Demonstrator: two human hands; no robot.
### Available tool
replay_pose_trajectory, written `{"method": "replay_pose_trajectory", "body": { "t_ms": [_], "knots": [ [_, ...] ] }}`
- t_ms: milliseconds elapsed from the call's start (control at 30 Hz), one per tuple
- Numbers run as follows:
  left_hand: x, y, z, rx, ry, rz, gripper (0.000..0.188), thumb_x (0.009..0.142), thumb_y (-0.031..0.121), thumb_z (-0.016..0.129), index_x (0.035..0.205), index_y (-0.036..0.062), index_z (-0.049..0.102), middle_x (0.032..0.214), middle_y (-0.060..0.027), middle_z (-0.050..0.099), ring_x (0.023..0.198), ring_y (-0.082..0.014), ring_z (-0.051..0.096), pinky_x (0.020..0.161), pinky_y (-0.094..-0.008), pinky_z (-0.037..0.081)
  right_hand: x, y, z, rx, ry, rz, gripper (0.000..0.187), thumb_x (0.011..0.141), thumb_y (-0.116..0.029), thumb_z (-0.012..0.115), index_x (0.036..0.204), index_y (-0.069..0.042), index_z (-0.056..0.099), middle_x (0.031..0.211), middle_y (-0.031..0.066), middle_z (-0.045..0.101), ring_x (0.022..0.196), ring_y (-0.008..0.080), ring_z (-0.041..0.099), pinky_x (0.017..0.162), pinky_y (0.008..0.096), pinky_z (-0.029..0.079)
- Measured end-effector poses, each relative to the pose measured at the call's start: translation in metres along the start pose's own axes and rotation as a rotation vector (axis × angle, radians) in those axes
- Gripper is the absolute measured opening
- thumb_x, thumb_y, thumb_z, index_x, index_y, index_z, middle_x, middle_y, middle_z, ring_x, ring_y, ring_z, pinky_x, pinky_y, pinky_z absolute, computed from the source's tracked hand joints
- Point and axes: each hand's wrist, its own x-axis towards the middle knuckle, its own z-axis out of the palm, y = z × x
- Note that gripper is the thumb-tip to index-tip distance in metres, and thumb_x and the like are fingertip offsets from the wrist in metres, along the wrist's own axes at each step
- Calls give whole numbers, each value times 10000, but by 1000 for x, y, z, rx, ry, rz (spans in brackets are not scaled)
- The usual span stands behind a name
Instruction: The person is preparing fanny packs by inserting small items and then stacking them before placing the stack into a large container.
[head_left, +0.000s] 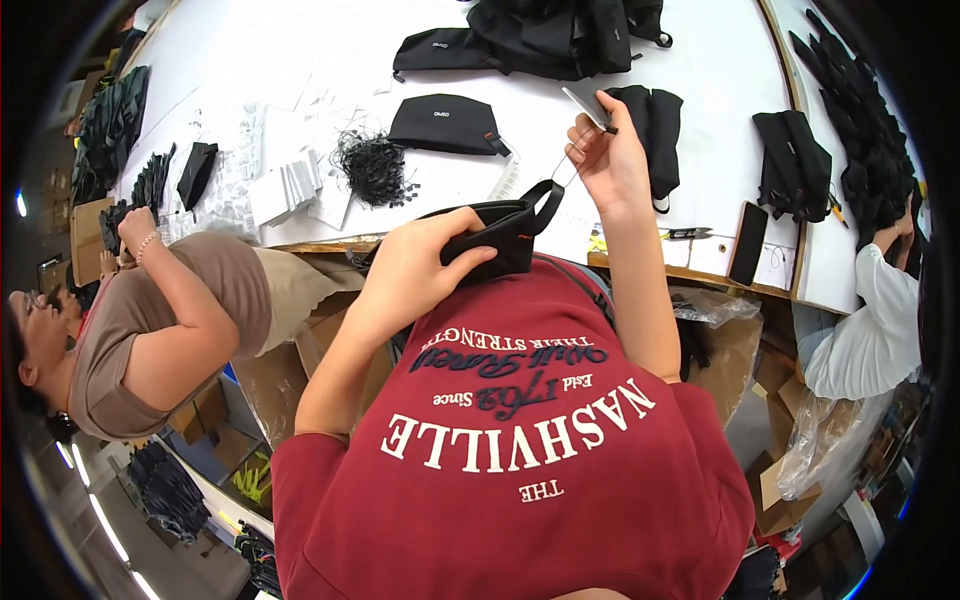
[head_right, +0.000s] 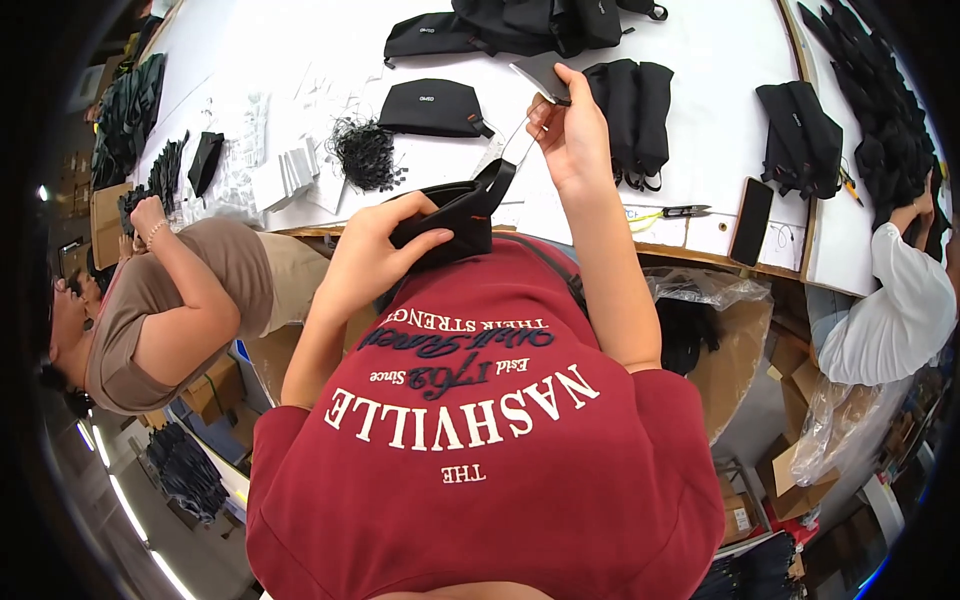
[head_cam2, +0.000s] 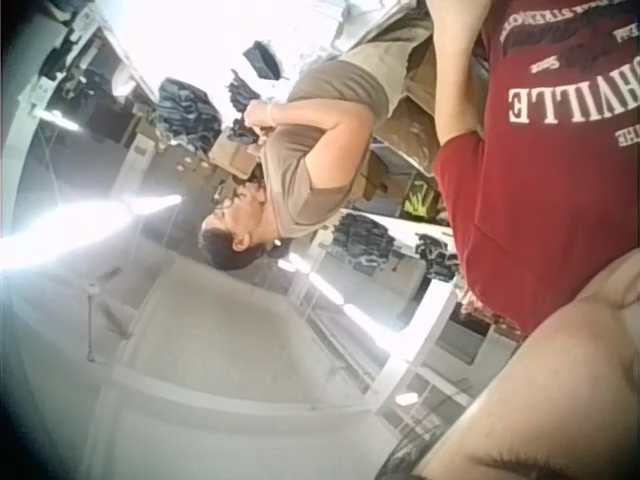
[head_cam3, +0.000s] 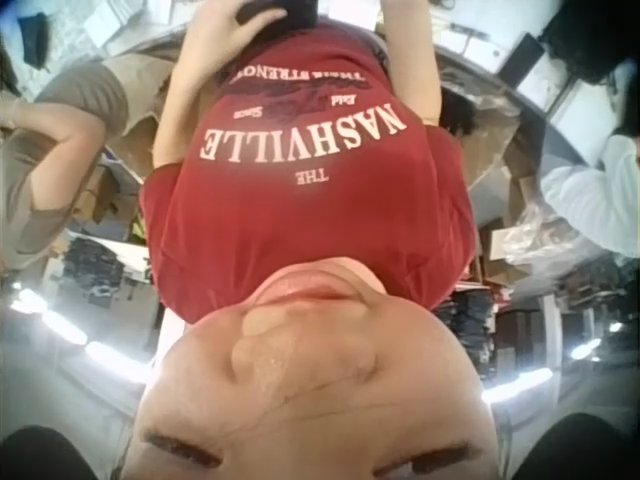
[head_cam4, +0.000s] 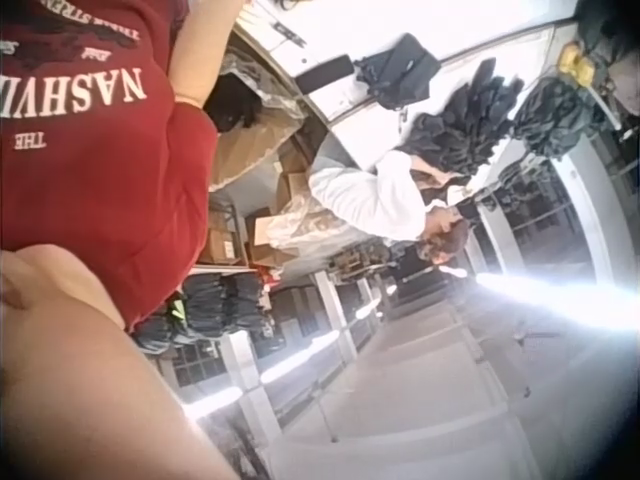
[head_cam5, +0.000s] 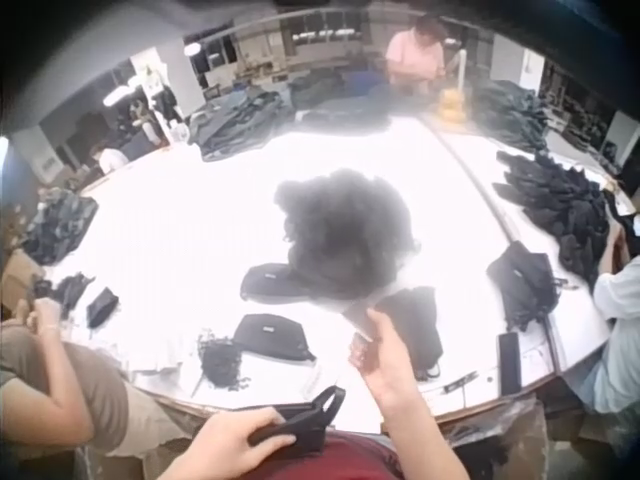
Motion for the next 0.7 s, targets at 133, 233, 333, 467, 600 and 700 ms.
{"method": "replay_pose_trajectory", "body": {
  "t_ms": [133, 233, 333, 467, 600, 700],
  "knots": [
    [2, -1, 16, 94, 49, 137, 193, 764, 109, 693, 837, 13, 541, 788, -134, 557, 768, -324, 563, 677, -362, 445, 11, 2, -7, -64, 61, -59, 284, 935, -277, 485, 752, -60, 484, 608, 7, 402, 567, 113, 381, 494, 247, 302],
    [5, -6, 22, 179, 59, 139, 188, 762, 99, 684, 831, 15, 531, 786, -130, 552, 770, -315, 566, 671, -370, 442, 10, -1, -9, -30, 65, 12, 264, 925, -285, 498, 836, -36, 501, 687, 33, 457, 603, 124, 399, 505, 248, 313],
    [7, -11, 30, 250, 41, 191, 189, 776, 109, 667, 841, 28, 509, 781, -113, 535, 766, -302, 564, 665, -380, 447, 18, 2, -19, 54, 67, 91, 251, 922, -279, 521, 843, -41, 518, 685, 24, 464, 594, 116, 422, 513, 235, 340],
    [9, -5, 36, 277, -1, 245, 193, 792, 123, 655, 849, 38, 491, 783, -102, 520, 771, -293, 562, 663, -379, 451, 35, 27, -17, -294, 338, -348, 275, 933, -266, 547, 781, -37, 552, 597, -29, 465, 502, 62, 393, 483, 208, 323],
    [8, -9, 28, 166, -8, 171, 192, 800, 125, 662, 920, 31, 546, 786, -100, 544, 739, -274, 567, 662, -349, 453, 52, 31, -50, -723, 354, -785, 282, 913, -231, 609, 856, 44, 629, 670, -15, 595, 586, 28, 467, 532, 184, 355],
    [3, -15, 16, -71, -71, 5, 248, 806, 125, 666, 1025, 38, 588, 756, -100, 565, 698, -240, 566, 660, -327, 455, 51, 25, -65, -651, 182, -759, 273, 901, -230, 640, 865, 41, 643, 686, -35, 594, 607, 9, 458, 541, 164, 344]
  ]
}}
